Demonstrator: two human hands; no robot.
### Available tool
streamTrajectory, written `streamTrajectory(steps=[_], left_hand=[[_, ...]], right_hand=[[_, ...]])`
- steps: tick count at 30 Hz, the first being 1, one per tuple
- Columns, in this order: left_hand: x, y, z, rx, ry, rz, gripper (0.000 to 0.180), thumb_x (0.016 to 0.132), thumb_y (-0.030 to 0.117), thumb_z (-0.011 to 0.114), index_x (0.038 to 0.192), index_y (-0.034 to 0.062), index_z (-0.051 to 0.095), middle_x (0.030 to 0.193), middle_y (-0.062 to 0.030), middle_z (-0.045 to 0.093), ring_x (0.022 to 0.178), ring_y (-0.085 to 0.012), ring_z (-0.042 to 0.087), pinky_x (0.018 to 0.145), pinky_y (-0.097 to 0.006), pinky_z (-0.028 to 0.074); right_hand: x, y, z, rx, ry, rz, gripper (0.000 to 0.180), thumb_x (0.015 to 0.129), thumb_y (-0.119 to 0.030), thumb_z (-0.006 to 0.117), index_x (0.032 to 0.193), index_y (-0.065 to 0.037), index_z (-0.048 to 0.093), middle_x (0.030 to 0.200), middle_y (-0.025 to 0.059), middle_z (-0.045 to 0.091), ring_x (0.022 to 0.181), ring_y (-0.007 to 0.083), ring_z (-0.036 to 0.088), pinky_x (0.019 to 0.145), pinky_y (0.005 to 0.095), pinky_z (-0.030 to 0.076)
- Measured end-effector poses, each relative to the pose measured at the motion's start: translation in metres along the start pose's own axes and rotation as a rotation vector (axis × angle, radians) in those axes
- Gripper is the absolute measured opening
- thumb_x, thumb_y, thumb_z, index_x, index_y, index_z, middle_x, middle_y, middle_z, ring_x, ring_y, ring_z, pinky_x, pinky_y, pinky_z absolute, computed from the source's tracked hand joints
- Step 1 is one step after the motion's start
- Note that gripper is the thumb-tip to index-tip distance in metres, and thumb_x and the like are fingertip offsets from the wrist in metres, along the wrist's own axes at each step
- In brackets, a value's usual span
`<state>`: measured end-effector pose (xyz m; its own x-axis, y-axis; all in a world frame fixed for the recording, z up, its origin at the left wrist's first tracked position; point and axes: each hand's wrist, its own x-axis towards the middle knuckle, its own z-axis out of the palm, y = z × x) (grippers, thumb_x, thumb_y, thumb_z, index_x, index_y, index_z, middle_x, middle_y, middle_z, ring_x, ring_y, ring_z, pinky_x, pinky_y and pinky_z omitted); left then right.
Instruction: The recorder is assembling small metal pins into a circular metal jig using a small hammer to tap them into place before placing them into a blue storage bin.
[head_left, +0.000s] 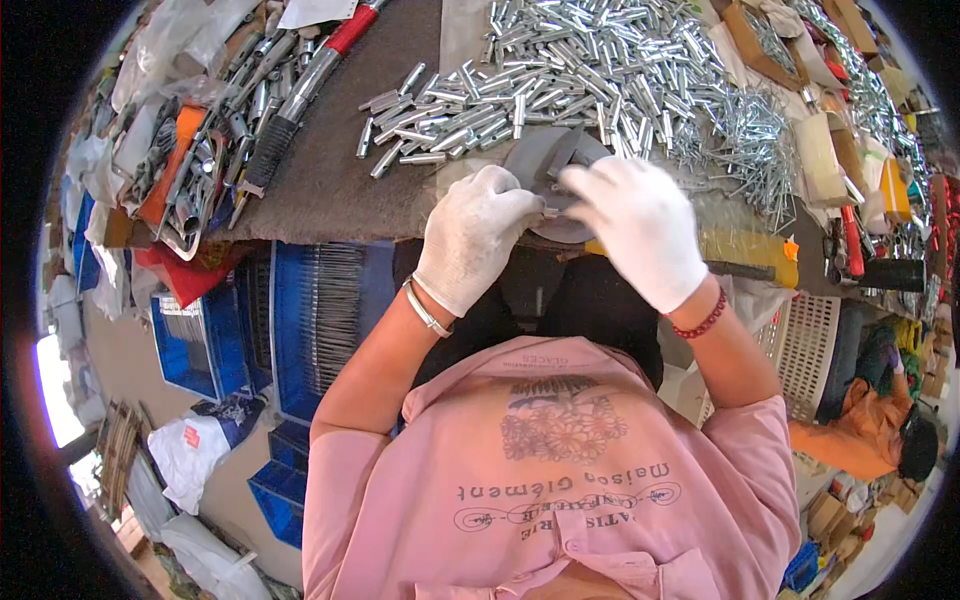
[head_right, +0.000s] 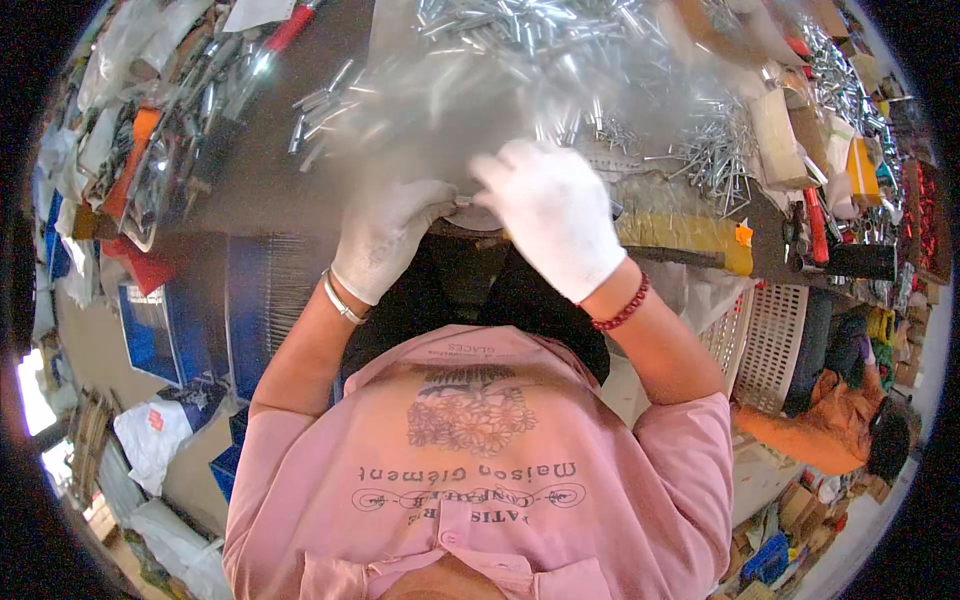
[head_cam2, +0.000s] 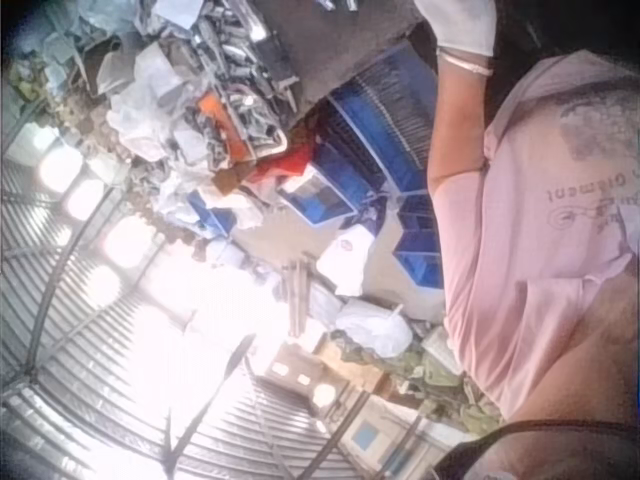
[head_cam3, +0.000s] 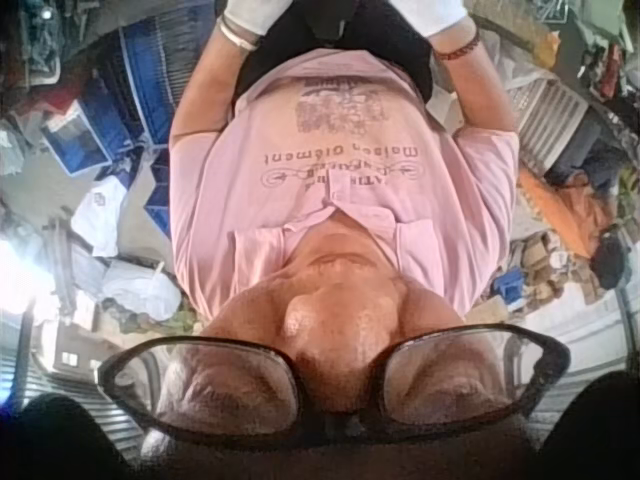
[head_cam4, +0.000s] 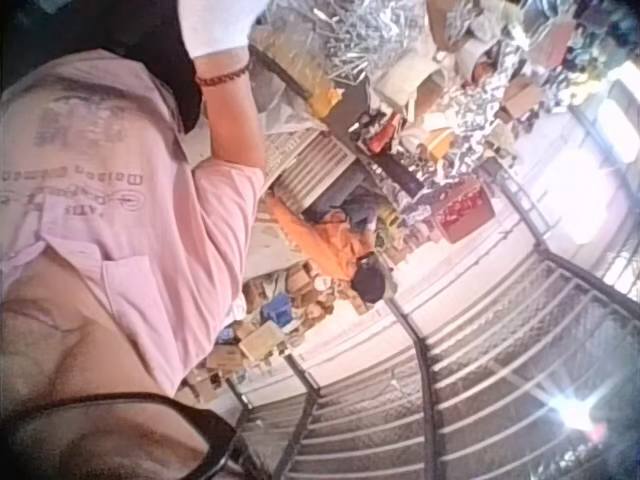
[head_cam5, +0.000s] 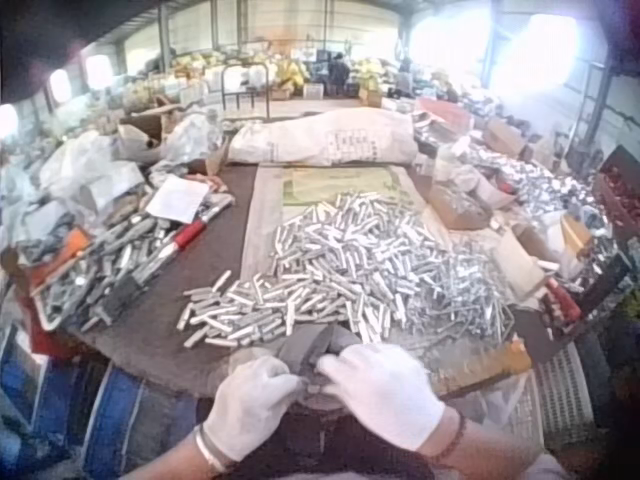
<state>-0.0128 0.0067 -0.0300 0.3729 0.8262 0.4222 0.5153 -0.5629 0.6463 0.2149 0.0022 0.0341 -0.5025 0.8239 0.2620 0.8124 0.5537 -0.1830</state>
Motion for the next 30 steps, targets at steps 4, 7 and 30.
streamTrajectory(steps=[4, 7, 30], left_hand=[[0.001, -0.002, 0.001, -0.025, -0.011, -0.003, 0.015, 0.082, 0.008, 0.083, 0.093, 0.0141, 0.075, 0.092, -0.0068, 0.065, 0.089, -0.0313, 0.068, 0.076, -0.044, 0.054], [0.001, -0.005, -0.002, -0.003, 0.01, 0.054, 0.016, 0.081, 0.008, 0.084, 0.093, 0.0141, 0.075, 0.09, -0.007, 0.065, 0.088, -0.0321, 0.067, 0.075, -0.044, 0.054], [0.008, -0.007, -0.009, -0.033, -0.013, 0.116, 0.017, 0.079, 0.006, 0.085, 0.095, 0.0099, 0.078, 0.09, -0.0104, 0.066, 0.085, -0.0344, 0.067, 0.074, -0.045, 0.054]], right_hand=[[-0.017, 0.028, -0.001, -0.08, 0.031, 0.139, 0.037, 0.088, -0.008, 0.077, 0.125, -0.013, 0.072, 0.1, 0.0089, 0.069, 0.094, 0.0321, 0.068, 0.083, 0.0438, 0.057], [-0.029, 0.027, -0.001, 0.073, 0.103, 0.187, 0.041, 0.091, -0.004, 0.074, 0.131, -0.012, 0.072, 0.101, 0.0112, 0.068, 0.097, 0.0335, 0.069, 0.084, 0.0431, 0.057], [-0.033, 0.006, -0.008, 0.034, 0.065, 0.197, 0.024, 0.087, -0.014, 0.08, 0.11, -0.012, 0.076, 0.103, 0.0105, 0.066, 0.1, 0.033, 0.067, 0.084, 0.0434, 0.055]])
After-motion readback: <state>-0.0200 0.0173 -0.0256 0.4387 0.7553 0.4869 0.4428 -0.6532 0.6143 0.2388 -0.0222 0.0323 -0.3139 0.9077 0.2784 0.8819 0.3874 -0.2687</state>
